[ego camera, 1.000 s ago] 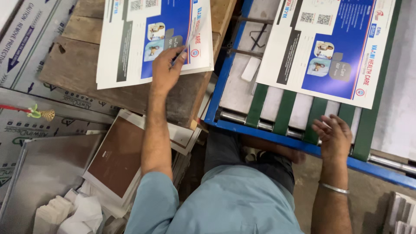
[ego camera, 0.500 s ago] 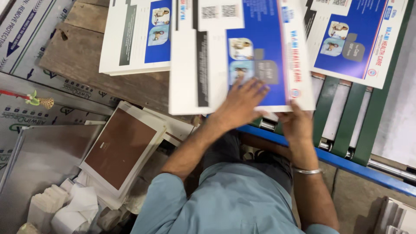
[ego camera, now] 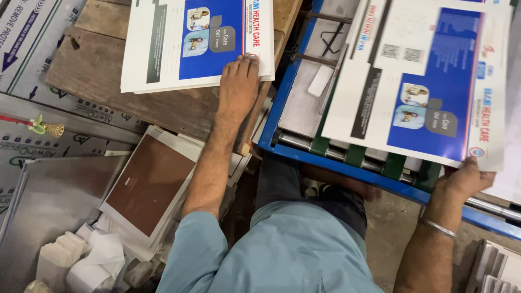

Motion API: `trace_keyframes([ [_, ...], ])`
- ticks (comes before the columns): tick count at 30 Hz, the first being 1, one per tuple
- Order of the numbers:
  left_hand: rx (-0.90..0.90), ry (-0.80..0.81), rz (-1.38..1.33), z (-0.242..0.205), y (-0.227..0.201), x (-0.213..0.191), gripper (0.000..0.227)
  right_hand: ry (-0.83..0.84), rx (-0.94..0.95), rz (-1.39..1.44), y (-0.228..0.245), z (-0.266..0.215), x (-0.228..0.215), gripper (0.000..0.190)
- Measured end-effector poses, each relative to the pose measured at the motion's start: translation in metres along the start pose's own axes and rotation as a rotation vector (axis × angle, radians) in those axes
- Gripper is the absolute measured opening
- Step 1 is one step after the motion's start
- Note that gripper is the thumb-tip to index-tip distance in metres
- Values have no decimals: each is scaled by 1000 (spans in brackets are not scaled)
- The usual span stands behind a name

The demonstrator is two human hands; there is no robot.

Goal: The person repeatedly picks up a book from a stack on a wooden table and places it onto a blue conveyor belt. The person then uses both hands to push the book through the rollers of the conveyor belt. This process is repeated continuously for the duration of the video.

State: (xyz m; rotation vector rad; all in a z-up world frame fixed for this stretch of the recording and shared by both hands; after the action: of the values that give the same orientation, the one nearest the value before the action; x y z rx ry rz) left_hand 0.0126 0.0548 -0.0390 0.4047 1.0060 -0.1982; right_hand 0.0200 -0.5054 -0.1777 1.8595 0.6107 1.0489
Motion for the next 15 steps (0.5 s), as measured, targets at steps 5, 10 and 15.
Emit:
trace_keyframes([
  [5,-58,-21,-61,-1,-2,-3,34,-65,-34,-59,-19,0,-38,30],
  [10,-54,-180,41,3,-7,-13,53,-15,-23,15,-49,-29,-81,37],
  [15,-84,-117,14,-1,-2,-5,49,-68,127,71,-61,-83,-89,34],
])
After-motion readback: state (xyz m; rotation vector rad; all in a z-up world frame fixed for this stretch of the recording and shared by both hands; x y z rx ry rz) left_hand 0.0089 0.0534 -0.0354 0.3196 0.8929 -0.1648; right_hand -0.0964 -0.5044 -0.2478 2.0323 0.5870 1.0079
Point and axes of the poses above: each hand's wrist, its own z-axis towards the middle knuckle, its own x-axis out of the palm, y = z × x, the point moved 1 cm from there along z, towards the middle knuckle, and after that the axes turned 15 degrees about x, right-handed, at the moved point
